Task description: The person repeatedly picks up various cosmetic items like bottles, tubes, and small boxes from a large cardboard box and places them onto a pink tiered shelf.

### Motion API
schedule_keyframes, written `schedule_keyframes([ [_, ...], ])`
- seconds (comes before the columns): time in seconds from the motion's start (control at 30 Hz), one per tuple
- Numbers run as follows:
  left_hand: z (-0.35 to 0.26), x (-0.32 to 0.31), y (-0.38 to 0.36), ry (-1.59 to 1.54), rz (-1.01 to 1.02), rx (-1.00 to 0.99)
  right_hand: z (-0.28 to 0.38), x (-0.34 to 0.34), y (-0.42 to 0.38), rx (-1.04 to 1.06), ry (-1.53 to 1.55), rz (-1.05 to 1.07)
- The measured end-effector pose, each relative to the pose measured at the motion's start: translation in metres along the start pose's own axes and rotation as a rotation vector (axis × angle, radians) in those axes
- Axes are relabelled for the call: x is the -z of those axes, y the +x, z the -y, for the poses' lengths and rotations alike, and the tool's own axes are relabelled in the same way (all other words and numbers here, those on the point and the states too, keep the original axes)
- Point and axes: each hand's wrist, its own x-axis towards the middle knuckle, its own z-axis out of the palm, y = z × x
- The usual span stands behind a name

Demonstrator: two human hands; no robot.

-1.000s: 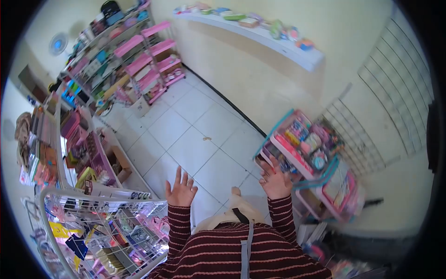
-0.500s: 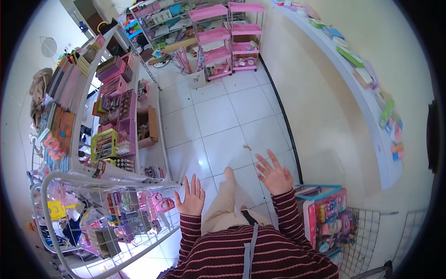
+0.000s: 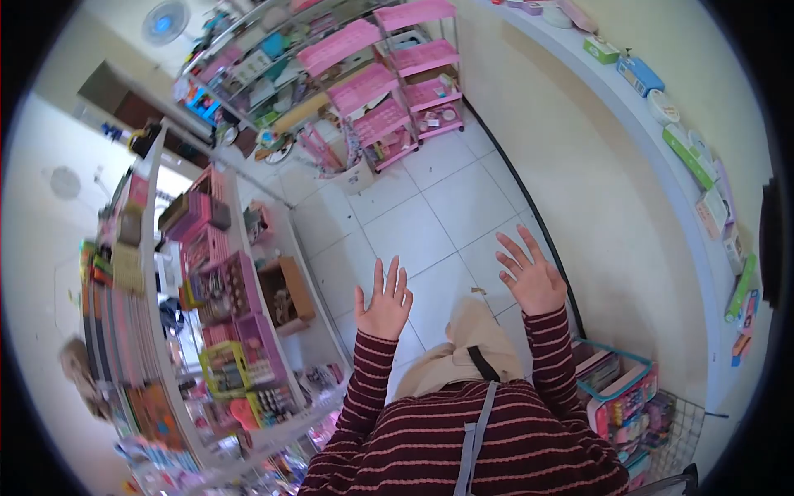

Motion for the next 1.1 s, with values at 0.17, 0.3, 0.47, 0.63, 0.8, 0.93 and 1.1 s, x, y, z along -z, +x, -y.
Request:
schedule_keyframes([
  [0.17, -0.02, -0.004, 0.095, 0.099, 0.088, 0.08, -0.015, 0.058, 0.057, -0.016, 0.049, -0.161],
  [0.3, -0.04, 0.019, 0.165, 0.077, -0.032, 0.158, -0.023, 0.094, 0.122, -0.039, 0.145, -0.295],
  [0.47, -0.083, -0.02, 0.283, 0.073, -0.074, 0.18, 0.029, 0.091, 0.251, 0.134, -0.02, -0.231],
  [0.63, -0.124, -0.09, 0.4, 0.145, 0.167, 0.124, 0.082, 0.082, 0.383, 0.257, -0.16, -0.152],
  [0.8, -0.153, -0.099, 0.471, 0.141, 0.275, 0.083, 0.086, 0.07, 0.474, 0.247, -0.233, -0.061],
  [0.93, -0.183, -0.059, 0.53, 0.122, 0.155, 0.196, 0.054, 0.107, 0.515, 0.228, -0.182, -0.156],
  [1.1, -0.215, -0.025, 0.602, 0.248, -0.043, 0.415, 0.003, 0.144, 0.545, 0.269, -0.108, -0.488],
])
